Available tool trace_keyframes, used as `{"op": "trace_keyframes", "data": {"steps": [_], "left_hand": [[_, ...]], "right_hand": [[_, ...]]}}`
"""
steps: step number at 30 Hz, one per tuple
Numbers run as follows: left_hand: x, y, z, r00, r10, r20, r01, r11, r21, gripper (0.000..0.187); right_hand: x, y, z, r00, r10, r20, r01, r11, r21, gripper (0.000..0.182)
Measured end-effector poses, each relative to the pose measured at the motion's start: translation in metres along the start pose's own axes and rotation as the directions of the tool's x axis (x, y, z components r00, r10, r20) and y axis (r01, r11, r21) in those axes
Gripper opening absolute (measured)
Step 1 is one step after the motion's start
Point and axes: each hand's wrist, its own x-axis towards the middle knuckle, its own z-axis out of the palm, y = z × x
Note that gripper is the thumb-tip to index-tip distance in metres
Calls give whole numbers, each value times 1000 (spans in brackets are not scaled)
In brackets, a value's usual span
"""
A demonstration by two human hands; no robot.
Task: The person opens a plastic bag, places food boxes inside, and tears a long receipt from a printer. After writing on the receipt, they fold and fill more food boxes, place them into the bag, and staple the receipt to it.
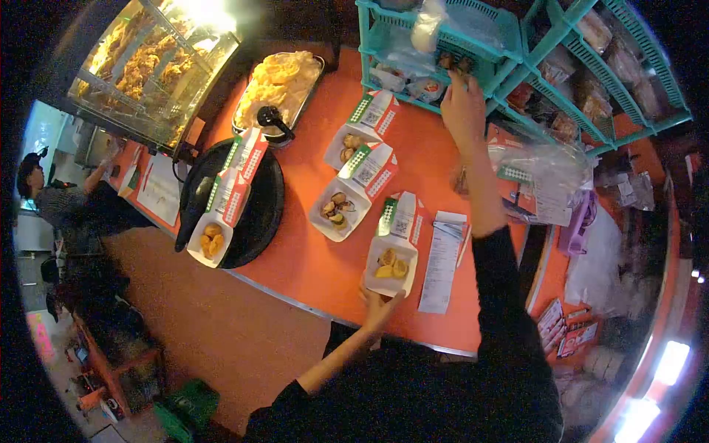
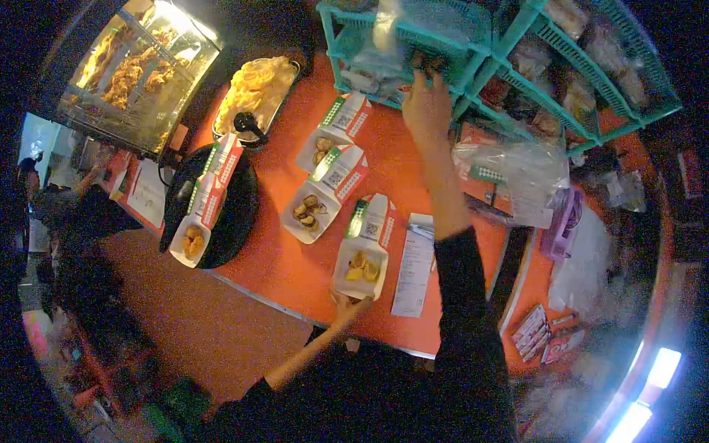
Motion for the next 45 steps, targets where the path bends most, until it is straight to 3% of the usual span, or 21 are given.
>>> {"op": "trace_keyframes", "data": {"steps": [1,2,4,8,9,11,13,15,17,18,20,21,22,26,29,31,36,38,39,41,45], "left_hand": [[-2,2,0,997,-69,47,67,997,36,99],[-18,23,4,990,-109,-91,124,974,190,91],[-33,43,-1,960,-145,-238,220,919,327,84],[-35,67,-43,982,81,-170,-18,938,345,56],[-33,72,-51,986,58,-154,-10,955,298,48],[-16,76,-66,992,83,-99,-53,962,269,43],[6,89,-69,991,124,-40,-112,965,237,39],[26,108,-68,941,334,53,-320,828,460,37],[38,154,-45,860,502,96,-468,697,543,38],[41,175,-31,758,636,142,-572,545,613,39],[38,201,-14,784,603,150,-526,516,676,40],[40,208,-8,811,566,149,-473,483,737,41],[49,210,-3,807,570,153,-479,482,734,41],[67,208,6,849,513,126,-393,454,799,45],[76,212,9,824,546,152,-430,428,795,46],[75,215,10,811,561,168,-459,431,777,46],[81,211,7,785,578,223,-561,510,652,46],[86,212,7,758,610,229,-614,551,565,44],[86,212,7,766,587,263,-617,555,558,40],[79,209,8,777,554,299,-615,563,552,37],[70,205,18,751,552,363,-660,645,386,38]], "right_hand": [[31,17,22,990,48,135,-38,996,-81,38],[59,39,53,918,235,321,-210,972,-109,44],[85,87,103,918,164,360,-120,983,-143,55],[100,73,91,844,157,513,-57,977,-206,61],[94,78,98,837,167,521,-62,975,-212,61],[86,91,111,972,66,227,-38,992,-124,49],[78,112,118,988,-72,136,96,979,-179,45],[72,92,98,994,-19,111,18,1000,10,45],[16,1,-3,914,404,-39,-356,844,401,37],[-13,-25,-49,923,373,95,-364,766,530,31],[-104,-41,-78,868,318,382,-492,444,749,24],[-149,-48,-93,812,280,512,-578,263,772,23],[-191,-52,-106,858,280,430,-503,627,595,26],[-284,-72,-131,648,450,615,-760,445,474,21],[-295,-69,-126,675,461,576,-717,594,364,20],[-268,-56,-111,862,447,238,-506,764,400,21],[-193,-10,-80,863,377,337,-447,880,160,29],[-187,-10,-99,953,128,275,-175,973,153,41],[-185,-13,-116,954,124,275,-171,973,156,41],[-191,-18,-152,761,-407,506,279,908,311,54],[-226,0,-158,611,-320,724,290,941,172,54]]}}
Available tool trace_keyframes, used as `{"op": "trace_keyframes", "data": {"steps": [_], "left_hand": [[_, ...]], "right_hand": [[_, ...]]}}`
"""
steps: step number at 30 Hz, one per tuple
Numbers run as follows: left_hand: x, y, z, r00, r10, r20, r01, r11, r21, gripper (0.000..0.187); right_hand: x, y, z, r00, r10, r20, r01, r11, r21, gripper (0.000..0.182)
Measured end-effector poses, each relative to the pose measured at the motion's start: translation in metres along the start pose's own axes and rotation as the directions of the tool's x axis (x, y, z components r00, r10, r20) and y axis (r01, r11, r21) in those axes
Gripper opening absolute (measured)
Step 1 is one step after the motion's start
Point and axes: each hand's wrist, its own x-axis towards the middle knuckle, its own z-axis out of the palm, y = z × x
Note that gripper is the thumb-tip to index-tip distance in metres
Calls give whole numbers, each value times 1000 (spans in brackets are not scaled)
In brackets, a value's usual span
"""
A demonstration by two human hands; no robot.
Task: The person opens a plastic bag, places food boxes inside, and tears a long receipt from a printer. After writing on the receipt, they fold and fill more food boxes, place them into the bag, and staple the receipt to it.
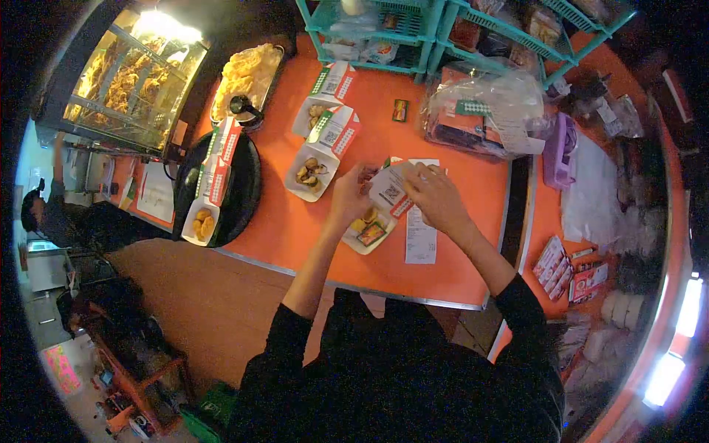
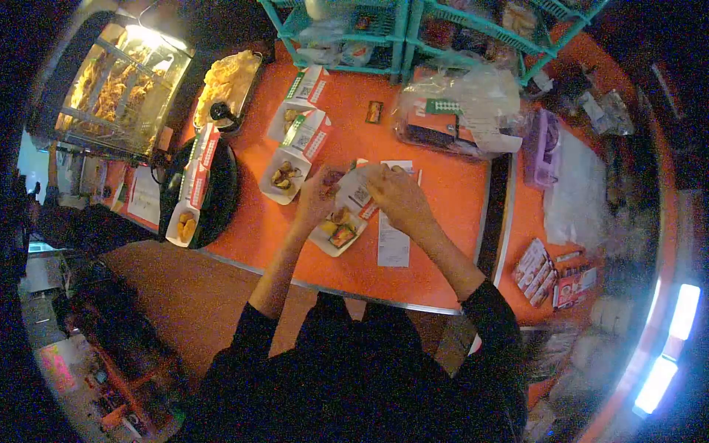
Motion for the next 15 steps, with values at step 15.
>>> {"op": "trace_keyframes", "data": {"steps": [15], "left_hand": [[-227,30,-19,990,140,11,-132,900,416,54]], "right_hand": [[-41,-48,22,754,-636,-164,637,648,417,35]]}}
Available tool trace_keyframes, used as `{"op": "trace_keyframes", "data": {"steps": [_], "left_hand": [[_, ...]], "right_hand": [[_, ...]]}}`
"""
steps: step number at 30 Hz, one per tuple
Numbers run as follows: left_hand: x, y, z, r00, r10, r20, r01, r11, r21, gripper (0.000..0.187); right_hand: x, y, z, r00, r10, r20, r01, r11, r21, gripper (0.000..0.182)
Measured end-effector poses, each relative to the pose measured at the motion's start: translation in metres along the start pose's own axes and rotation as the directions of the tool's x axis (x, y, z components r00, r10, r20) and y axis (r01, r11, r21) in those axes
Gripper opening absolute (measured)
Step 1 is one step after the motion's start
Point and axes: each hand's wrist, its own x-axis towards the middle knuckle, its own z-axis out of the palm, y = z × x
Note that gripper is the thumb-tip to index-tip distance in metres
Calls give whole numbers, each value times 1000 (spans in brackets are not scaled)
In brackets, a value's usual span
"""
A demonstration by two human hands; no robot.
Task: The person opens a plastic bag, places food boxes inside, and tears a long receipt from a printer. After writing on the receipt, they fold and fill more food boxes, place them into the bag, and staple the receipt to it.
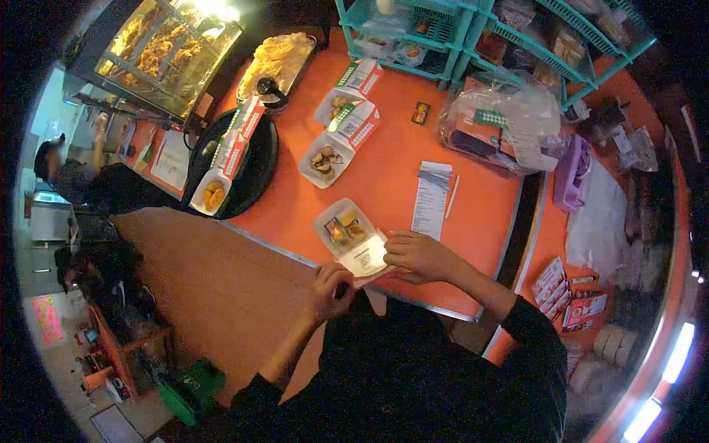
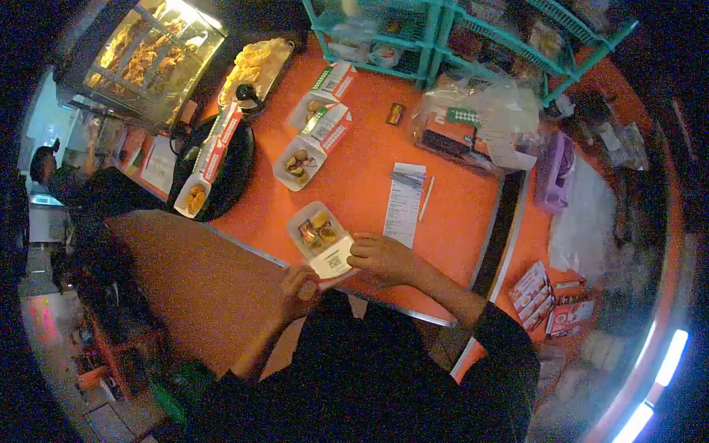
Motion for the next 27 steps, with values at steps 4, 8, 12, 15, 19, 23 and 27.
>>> {"op": "trace_keyframes", "data": {"steps": [4,8,12,15,19,23,27], "left_hand": [[1,3,-13,951,-201,-235,185,979,-89,39],[33,-62,39,667,-585,-461,394,802,-449,38],[60,-116,62,326,-891,-316,478,444,-758,48],[76,-79,38,346,-937,-40,463,207,-862,49],[33,-112,53,523,-850,64,553,281,-785,43],[59,-70,47,905,-221,-364,296,941,163,35],[77,-75,46,742,-659,126,668,711,-217,33]], "right_hand": [[15,4,45,916,315,-247,-210,903,374,43],[57,31,93,588,663,-464,-357,727,587,43],[99,59,126,272,879,-391,-473,476,742,43],[106,55,120,180,957,-228,-455,286,843,46],[101,42,81,307,951,41,-782,228,580,55],[108,30,104,251,928,-277,-899,329,290,55],[99,42,107,252,945,-210,-774,327,542,54]]}}
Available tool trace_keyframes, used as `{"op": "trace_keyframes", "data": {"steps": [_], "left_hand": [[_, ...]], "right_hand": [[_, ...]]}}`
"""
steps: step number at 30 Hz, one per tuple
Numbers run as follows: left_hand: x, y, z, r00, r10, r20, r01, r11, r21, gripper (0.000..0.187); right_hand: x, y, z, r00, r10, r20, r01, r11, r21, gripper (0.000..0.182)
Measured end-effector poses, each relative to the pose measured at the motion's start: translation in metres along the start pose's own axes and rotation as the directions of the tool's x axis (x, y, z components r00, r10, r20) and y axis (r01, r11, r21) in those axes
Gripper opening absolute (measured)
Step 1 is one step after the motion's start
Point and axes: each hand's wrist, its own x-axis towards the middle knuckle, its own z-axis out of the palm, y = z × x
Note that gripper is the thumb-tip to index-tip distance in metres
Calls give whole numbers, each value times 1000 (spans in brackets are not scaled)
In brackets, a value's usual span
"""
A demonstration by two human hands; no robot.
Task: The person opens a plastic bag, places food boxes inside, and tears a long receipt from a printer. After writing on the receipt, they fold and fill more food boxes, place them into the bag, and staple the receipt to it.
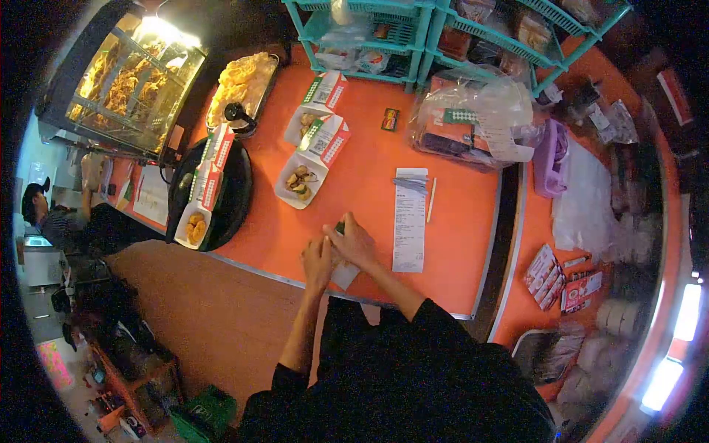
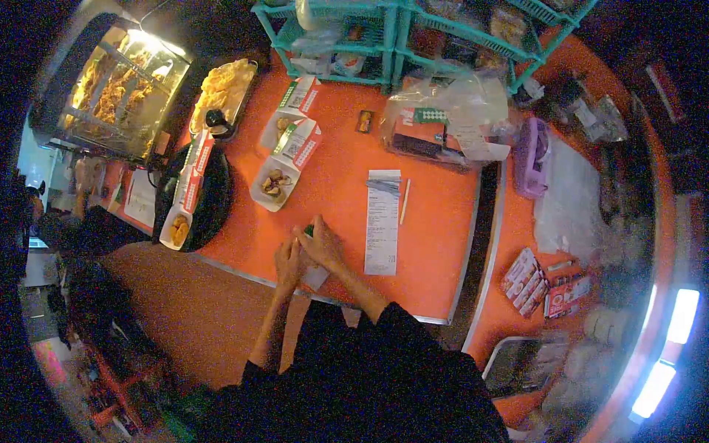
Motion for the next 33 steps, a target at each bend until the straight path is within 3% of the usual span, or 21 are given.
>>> {"op": "trace_keyframes", "data": {"steps": [3,5,6,8,9,11,12,13,14,15,16,18,19,21,23,24,26,27,30,32,33], "left_hand": [[7,-1,7,974,187,-130,-151,957,247,32],[9,10,5,867,493,-77,-313,659,684,40],[13,18,3,863,501,-68,-327,655,681,40],[18,35,1,772,634,39,-463,520,718,54],[15,40,6,816,578,3,-402,564,721,68],[-13,70,9,819,570,-56,-363,592,719,73],[-26,77,14,825,551,-125,-303,619,725,79],[-34,74,22,881,459,-114,-224,618,754,92],[-36,73,28,877,468,-108,-237,617,750,92],[-37,70,32,962,256,-98,-121,719,685,95],[-37,67,36,997,32,-69,18,783,622,98],[-31,64,45,979,127,-160,17,730,683,102],[-24,71,43,992,-12,-122,88,760,644,102],[-18,75,48,985,-153,-84,172,775,608,102],[-9,62,60,979,-30,-203,176,636,751,102],[-6,59,63,978,-28,-208,179,633,753,102],[-5,55,69,956,88,-280,183,568,803,99],[-6,58,70,956,91,-277,180,565,805,99],[-6,62,60,967,116,-229,113,609,785,97],[1,60,52,956,294,0,-178,578,797,96],[-2,67,49,955,296,6,-181,569,802,96]], "right_hand": [[9,14,8,999,16,40,-20,995,95,50],[8,20,14,990,130,-61,-129,992,8,46],[3,25,8,988,135,-73,-135,991,9,46],[-16,40,-22,874,-354,-335,190,881,-434,45],[-21,44,-62,899,-220,-380,138,963,-230,44],[-24,65,-169,775,-174,-608,47,975,-219,38],[-21,94,-222,501,-380,-778,-124,858,-499,39],[-25,116,-282,565,2,-825,-145,985,-97,47],[-20,139,-323,248,-316,-916,-332,860,-386,47],[-28,117,-364,313,-76,-947,-275,947,-167,44],[-21,131,-390,373,-106,-922,-309,923,-231,43],[6,171,-441,426,-128,-896,-335,898,-287,41],[27,195,-466,610,153,-777,-365,925,-105,37],[25,180,-474,743,394,-541,-429,901,67,34],[-7,156,-465,776,416,-474,-56,794,605,28],[-19,165,-458,779,415,-471,-53,791,609,28],[-34,196,-450,837,162,-523,196,803,563,24],[-25,235,-445,835,165,-524,196,801,565,24],[-8,303,-426,702,102,-705,35,984,177,22],[-10,287,-423,683,33,-730,-290,929,-229,22],[-16,263,-419,680,11,-733,-390,852,-349,22]]}}
